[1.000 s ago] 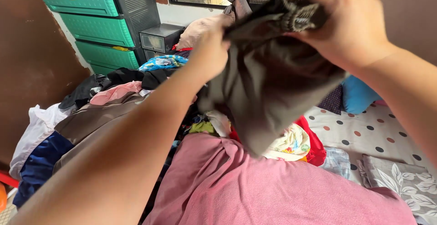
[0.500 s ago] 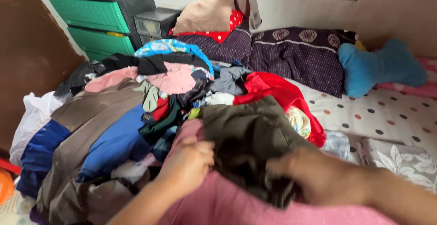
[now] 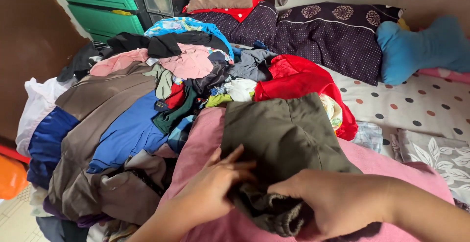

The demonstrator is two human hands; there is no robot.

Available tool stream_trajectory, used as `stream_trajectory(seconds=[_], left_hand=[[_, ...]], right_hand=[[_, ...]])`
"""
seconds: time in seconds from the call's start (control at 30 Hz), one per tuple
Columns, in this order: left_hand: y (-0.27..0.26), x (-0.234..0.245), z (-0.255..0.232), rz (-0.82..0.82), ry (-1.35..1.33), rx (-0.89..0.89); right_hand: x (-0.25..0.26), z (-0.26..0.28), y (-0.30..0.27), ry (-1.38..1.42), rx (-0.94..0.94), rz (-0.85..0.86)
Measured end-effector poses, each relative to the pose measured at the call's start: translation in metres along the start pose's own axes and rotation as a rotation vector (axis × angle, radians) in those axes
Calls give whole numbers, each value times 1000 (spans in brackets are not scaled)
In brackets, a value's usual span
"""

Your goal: The person is folding a pile of clean laundry, including shorts and t-shirts, on a bed.

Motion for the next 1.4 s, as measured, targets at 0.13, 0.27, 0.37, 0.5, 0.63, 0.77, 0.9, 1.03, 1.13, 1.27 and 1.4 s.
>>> stream_trajectory(seconds=[0.13,0.27,0.37,0.5,0.63,0.77,0.9,1.03,1.13,1.27,1.4], left_hand=[[-21,-25,18,417,-302,411],[-3,-8,16,272,-399,257],[-21,-23,50,380,-485,631],[-51,-35,86,58,-557,932],[-50,-37,75,3,-455,1049],[-30,-32,70,-107,-382,991],[-11,-34,83,23,-172,1034],[12,-24,88,-82,-125,972],[22,-8,87,-494,-179,763],[-10,-34,107,-411,-130,835],[-37,-54,106,-191,-77,1135]], right_hand=[[10,-16,-4,-31,24,118],[53,-60,0,106,79,41],[98,-98,13,432,-162,-190],[106,-182,44,1147,-402,-425],[44,-217,31,1439,-812,-645],[21,-223,34,1552,-628,-419],[53,-223,35,1131,-515,-543],[95,-192,18,1016,-536,-724],[116,-175,7,945,-423,-925],[92,-201,23,801,-621,-856],[50,-199,19,536,-930,-776]])
Point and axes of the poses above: each hand's wrist, its own y-axis towards the middle knuckle, its own x-axis out of the back of the hand, z = x × y, the point moved 6 cm from there along y, towards the middle knuckle, and after that the axes turned 14 degrees about -x, right-handed, at the moved point
